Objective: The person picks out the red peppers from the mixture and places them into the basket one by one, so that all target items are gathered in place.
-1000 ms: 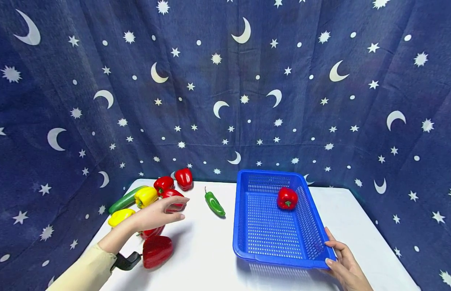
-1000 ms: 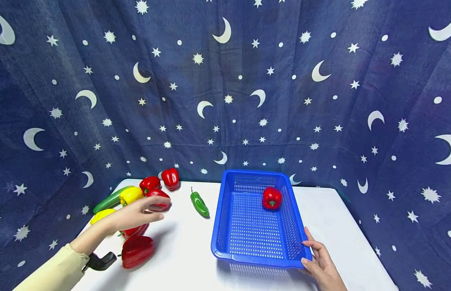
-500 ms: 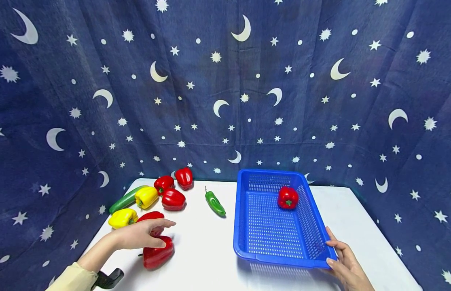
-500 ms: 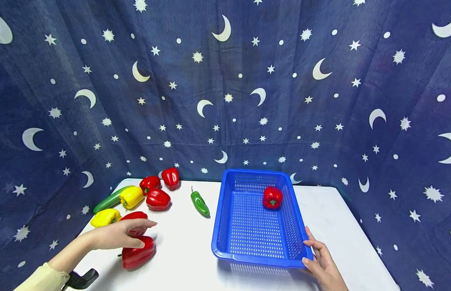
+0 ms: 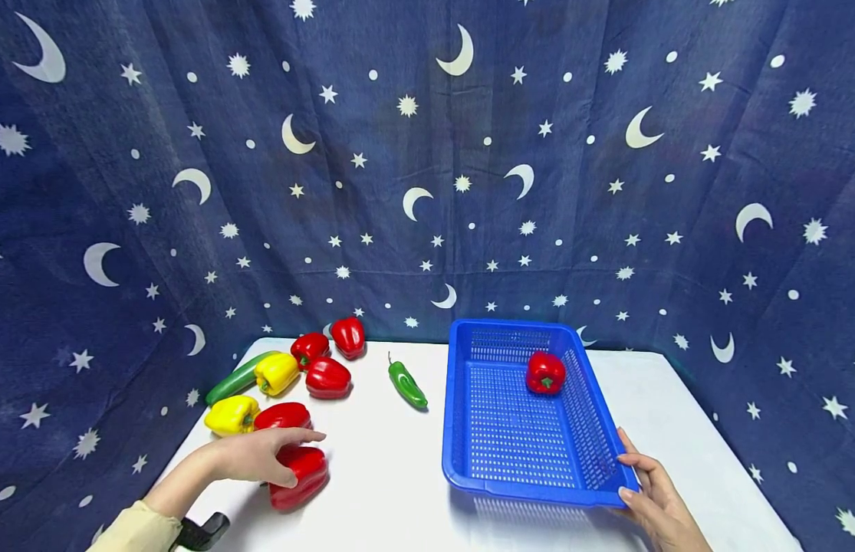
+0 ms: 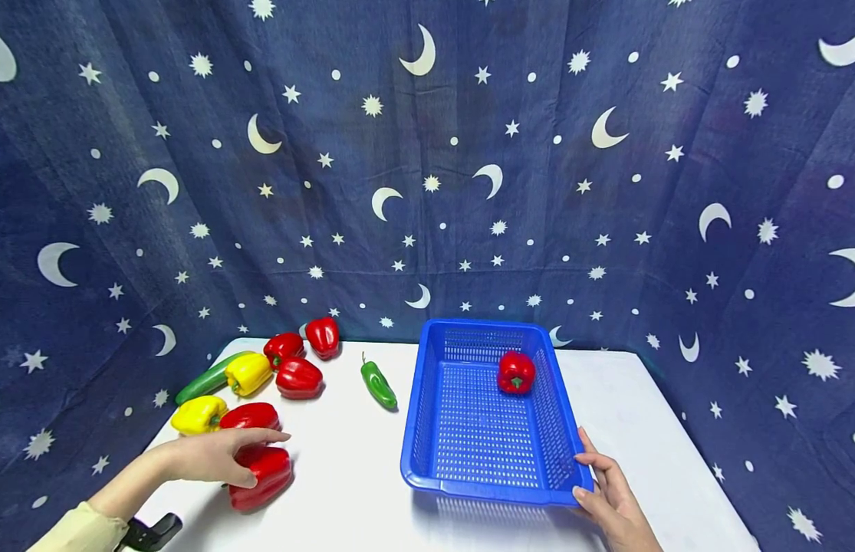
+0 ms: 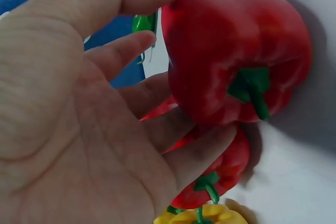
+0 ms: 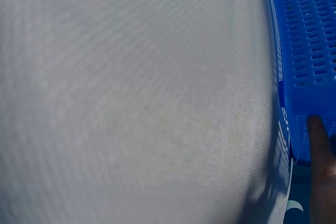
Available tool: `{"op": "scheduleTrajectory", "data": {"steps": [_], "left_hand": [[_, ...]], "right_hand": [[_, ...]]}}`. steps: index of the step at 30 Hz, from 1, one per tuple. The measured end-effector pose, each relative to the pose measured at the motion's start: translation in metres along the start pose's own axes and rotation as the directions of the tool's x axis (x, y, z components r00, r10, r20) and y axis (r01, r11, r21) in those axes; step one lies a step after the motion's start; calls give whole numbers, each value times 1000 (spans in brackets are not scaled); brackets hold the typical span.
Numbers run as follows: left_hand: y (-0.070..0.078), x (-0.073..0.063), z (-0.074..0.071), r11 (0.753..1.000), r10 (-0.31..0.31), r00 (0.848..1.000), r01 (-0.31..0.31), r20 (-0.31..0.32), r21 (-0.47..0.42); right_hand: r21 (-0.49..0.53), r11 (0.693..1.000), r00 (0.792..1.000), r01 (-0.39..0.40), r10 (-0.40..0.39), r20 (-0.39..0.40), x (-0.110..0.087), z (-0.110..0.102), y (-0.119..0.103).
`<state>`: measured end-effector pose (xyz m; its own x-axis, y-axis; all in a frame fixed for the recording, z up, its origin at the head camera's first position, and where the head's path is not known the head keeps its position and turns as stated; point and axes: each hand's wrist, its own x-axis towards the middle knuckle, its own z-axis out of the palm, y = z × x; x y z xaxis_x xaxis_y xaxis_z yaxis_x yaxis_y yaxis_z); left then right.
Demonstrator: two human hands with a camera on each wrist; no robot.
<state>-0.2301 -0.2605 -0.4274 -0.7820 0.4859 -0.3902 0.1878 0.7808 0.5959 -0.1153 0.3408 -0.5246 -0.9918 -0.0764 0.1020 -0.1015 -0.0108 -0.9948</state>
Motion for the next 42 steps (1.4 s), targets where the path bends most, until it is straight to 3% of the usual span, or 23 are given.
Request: {"op": "scheduleTrajectory", "data": {"steps": [6,17,22,29,33,36,42], "left_hand": [[-2,-2,2,995,-80,996,82,25,-56],[4,9,10,998,-30,999,31,19,-59],[12,18,20,993,-68,998,67,-7,-98],[23,28,33,983,-132,987,119,-94,-137],[23,28,35,978,-150,984,133,-96,-163],[20,26,34,975,-137,988,123,-66,-183],[12,20,30,978,-40,999,41,8,-204]], "right_hand": [[1,1000,1000,0,0,-1,0,1,-2],[4,1000,1000,10,-10,-10,0,1,-3],[-11,1000,1000,3,-3,-7,0,1,-1],[-7,1000,1000,-5,5,-1,0,1,0],[1,1000,1000,11,-11,13,0,1,0],[-1,1000,1000,11,-11,14,0,1,0],[-11,1000,1000,-12,12,-8,-1,1,-1]]}}
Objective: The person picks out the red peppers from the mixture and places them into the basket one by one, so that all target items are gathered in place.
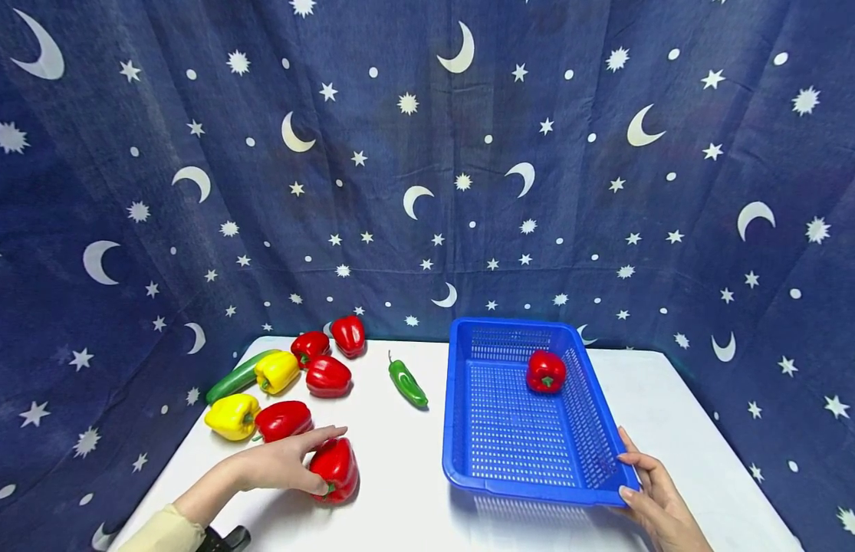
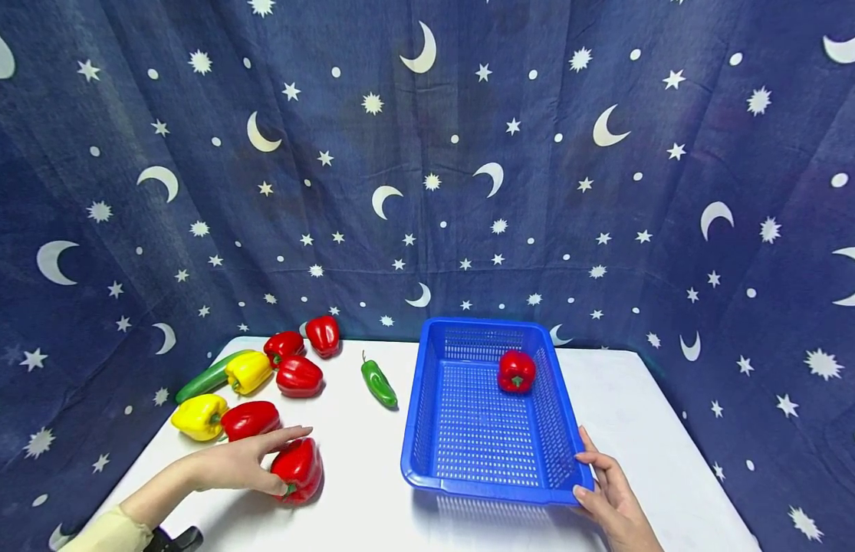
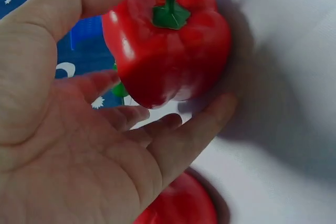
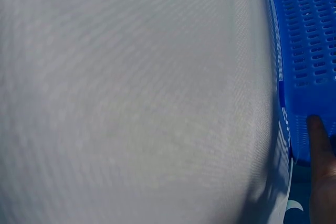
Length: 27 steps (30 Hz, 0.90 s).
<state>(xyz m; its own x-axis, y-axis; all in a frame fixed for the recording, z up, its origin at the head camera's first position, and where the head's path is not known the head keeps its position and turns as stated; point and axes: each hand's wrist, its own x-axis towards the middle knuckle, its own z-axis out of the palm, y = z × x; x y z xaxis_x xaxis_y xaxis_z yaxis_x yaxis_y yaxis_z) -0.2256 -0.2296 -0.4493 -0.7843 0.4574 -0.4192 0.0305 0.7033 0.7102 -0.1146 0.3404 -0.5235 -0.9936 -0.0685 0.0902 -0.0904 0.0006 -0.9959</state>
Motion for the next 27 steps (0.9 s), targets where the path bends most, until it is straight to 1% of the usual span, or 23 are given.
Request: {"op": "scheduleTrajectory", "data": {"steps": [3,6,8,11,14,19,23,27], "left_hand": [[-3,-1,0,1000,28,999,-28,28,-11],[-5,0,1,999,46,999,-46,25,-18],[-5,0,1,999,46,999,-45,13,-28],[-5,1,1,999,34,999,-35,-13,-33],[-5,0,3,999,9,999,-11,-37,-50],[-8,2,6,997,-25,998,21,-62,-74],[-10,4,10,998,-28,996,23,-82,-58],[-11,4,13,998,-21,996,16,-85,-59]], "right_hand": [[-5,1000,1000,-10,10,-13,0,0,0],[-11,1000,1000,-18,18,-25,1,1,0],[-14,1000,999,-21,20,-30,1,1,0],[-17,1000,999,-21,20,-31,0,1,0],[-11,1000,999,-18,17,-28,0,1,0],[-6,1000,1000,-10,10,-22,0,1,0],[-8,1000,1000,-5,5,-19,0,1,0],[0,1000,1000,-3,3,-14,0,2,0]]}}
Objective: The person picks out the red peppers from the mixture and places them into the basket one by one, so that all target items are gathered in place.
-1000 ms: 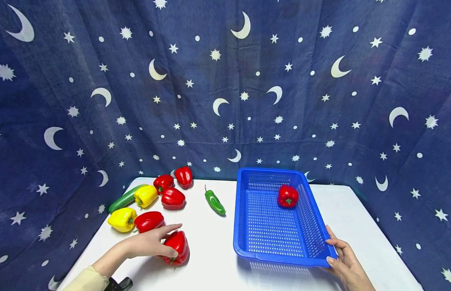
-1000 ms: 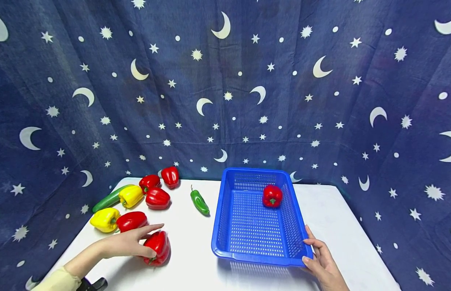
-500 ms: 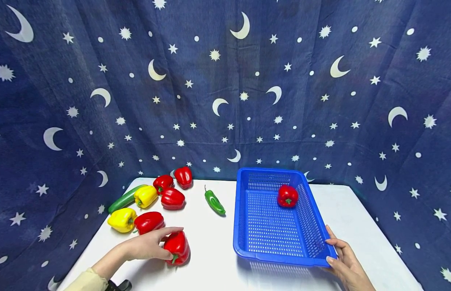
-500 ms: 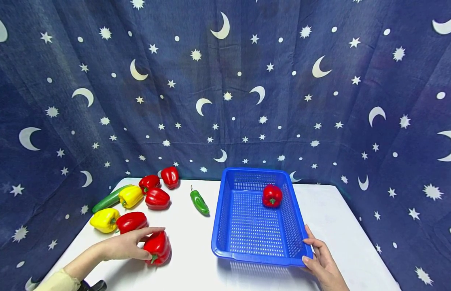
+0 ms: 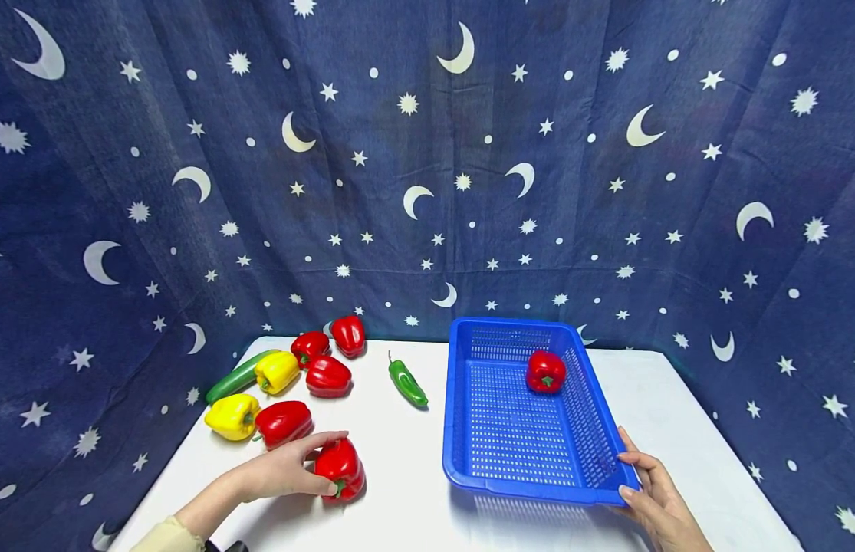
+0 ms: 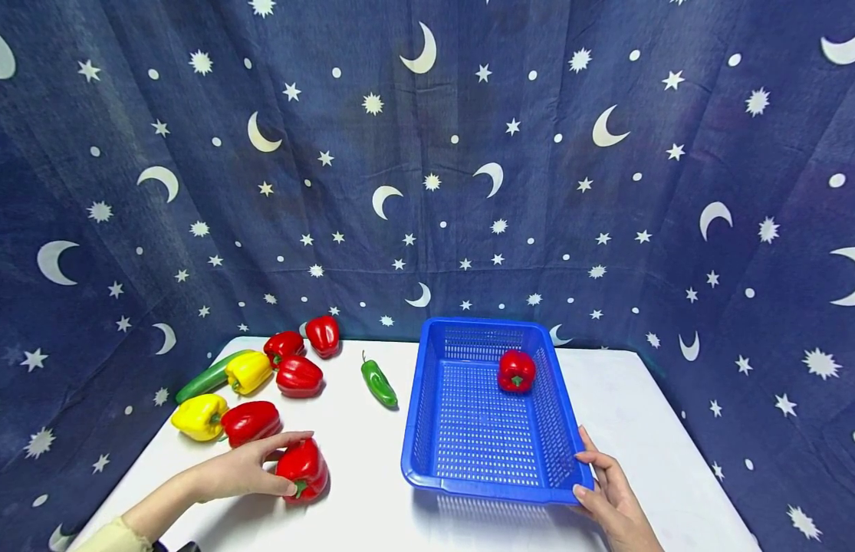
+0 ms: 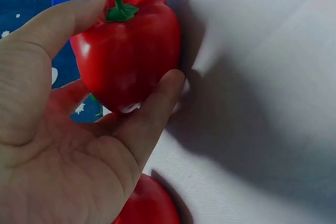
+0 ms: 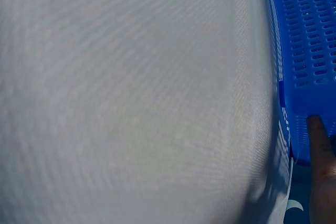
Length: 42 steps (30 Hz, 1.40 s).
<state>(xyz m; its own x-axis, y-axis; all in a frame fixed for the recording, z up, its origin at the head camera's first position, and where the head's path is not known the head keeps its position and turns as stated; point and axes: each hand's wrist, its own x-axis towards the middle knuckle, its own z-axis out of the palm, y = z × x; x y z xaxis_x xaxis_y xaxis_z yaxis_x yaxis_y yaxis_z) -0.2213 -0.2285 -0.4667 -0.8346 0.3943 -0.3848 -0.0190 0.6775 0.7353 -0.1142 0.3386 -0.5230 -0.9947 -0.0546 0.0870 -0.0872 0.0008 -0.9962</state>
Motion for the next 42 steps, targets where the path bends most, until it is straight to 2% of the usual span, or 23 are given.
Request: {"op": "scheduleTrajectory", "data": {"steps": [12,25,34,42], "left_hand": [[-3,0,6,999,30,1000,-30,-8,-18],[-3,1,8,1000,13,1000,-13,-18,-24],[-5,3,8,1000,22,1000,-22,-21,-19],[-3,0,8,999,48,998,-48,-41,-17]], "right_hand": [[3,1000,1000,21,-21,6,0,0,0],[20,998,997,65,-66,40,1,1,-1],[-5,1000,1000,21,-21,15,0,-1,0],[-30,999,999,36,-36,12,-1,0,0]]}}
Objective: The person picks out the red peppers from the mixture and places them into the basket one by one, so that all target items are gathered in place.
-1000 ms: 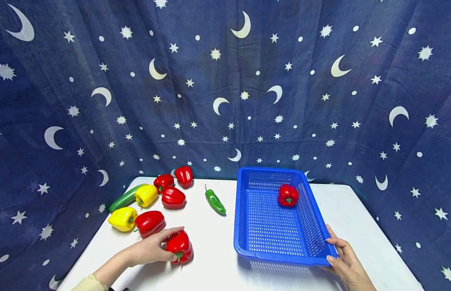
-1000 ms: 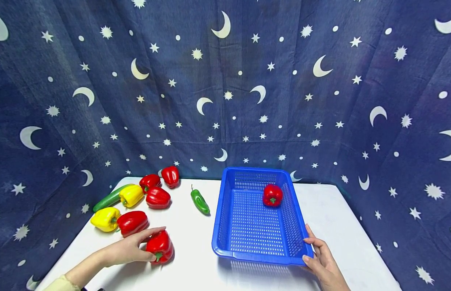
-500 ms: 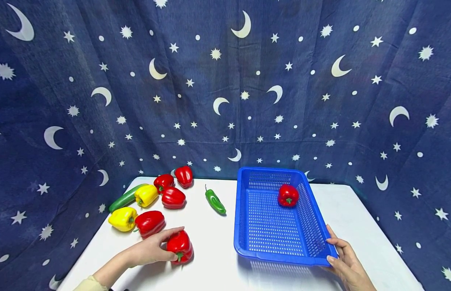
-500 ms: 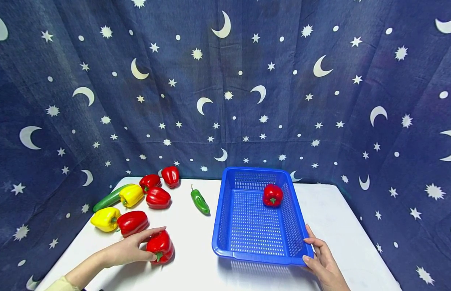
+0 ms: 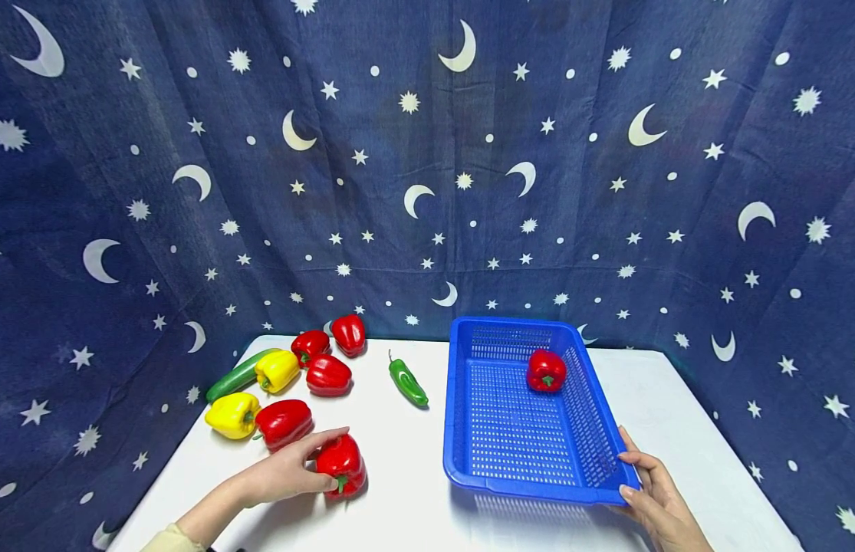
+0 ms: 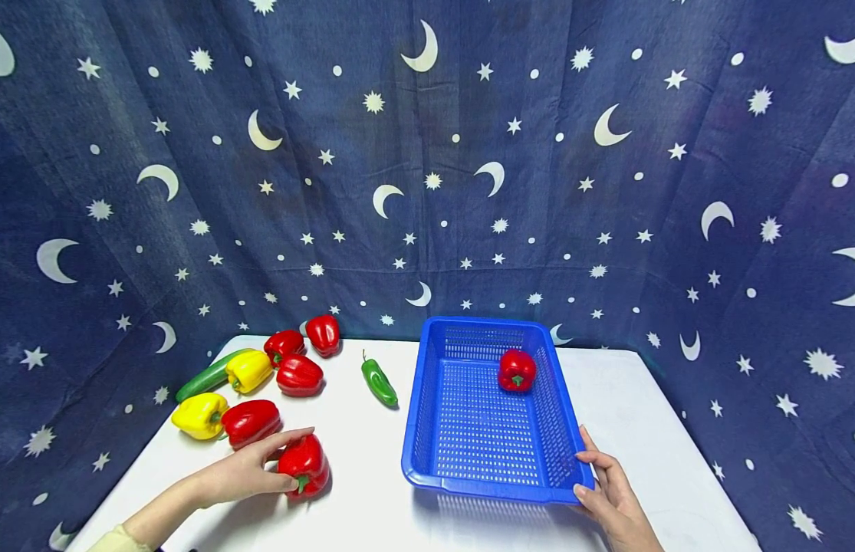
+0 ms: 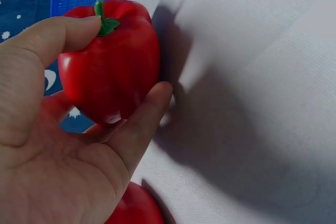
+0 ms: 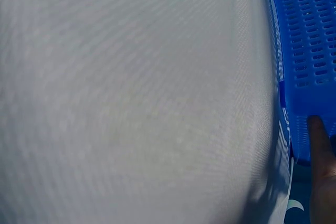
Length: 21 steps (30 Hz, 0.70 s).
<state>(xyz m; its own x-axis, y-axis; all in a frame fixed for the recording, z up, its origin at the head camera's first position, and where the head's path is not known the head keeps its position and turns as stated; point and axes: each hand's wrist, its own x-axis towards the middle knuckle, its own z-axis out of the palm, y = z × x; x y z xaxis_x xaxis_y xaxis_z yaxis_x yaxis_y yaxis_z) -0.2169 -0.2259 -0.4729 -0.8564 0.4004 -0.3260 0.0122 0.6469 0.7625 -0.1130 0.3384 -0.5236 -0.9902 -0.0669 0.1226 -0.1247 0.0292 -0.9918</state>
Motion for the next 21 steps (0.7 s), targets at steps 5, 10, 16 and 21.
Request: {"op": "scheduleTrajectory", "data": {"steps": [5,10,16,21], "left_hand": [[3,0,-1,998,-31,999,29,-37,-50],[9,1,-6,995,-20,999,16,-37,-99],[26,1,-19,996,51,995,-57,-84,-67],[42,4,-29,994,84,991,-91,-106,-63]], "right_hand": [[-5,1000,1000,-24,24,-13,0,-1,0],[4,999,999,-32,32,-15,1,-1,0],[28,1000,1000,-5,5,0,1,0,-1],[33,999,1000,7,-8,9,1,0,-3]]}}
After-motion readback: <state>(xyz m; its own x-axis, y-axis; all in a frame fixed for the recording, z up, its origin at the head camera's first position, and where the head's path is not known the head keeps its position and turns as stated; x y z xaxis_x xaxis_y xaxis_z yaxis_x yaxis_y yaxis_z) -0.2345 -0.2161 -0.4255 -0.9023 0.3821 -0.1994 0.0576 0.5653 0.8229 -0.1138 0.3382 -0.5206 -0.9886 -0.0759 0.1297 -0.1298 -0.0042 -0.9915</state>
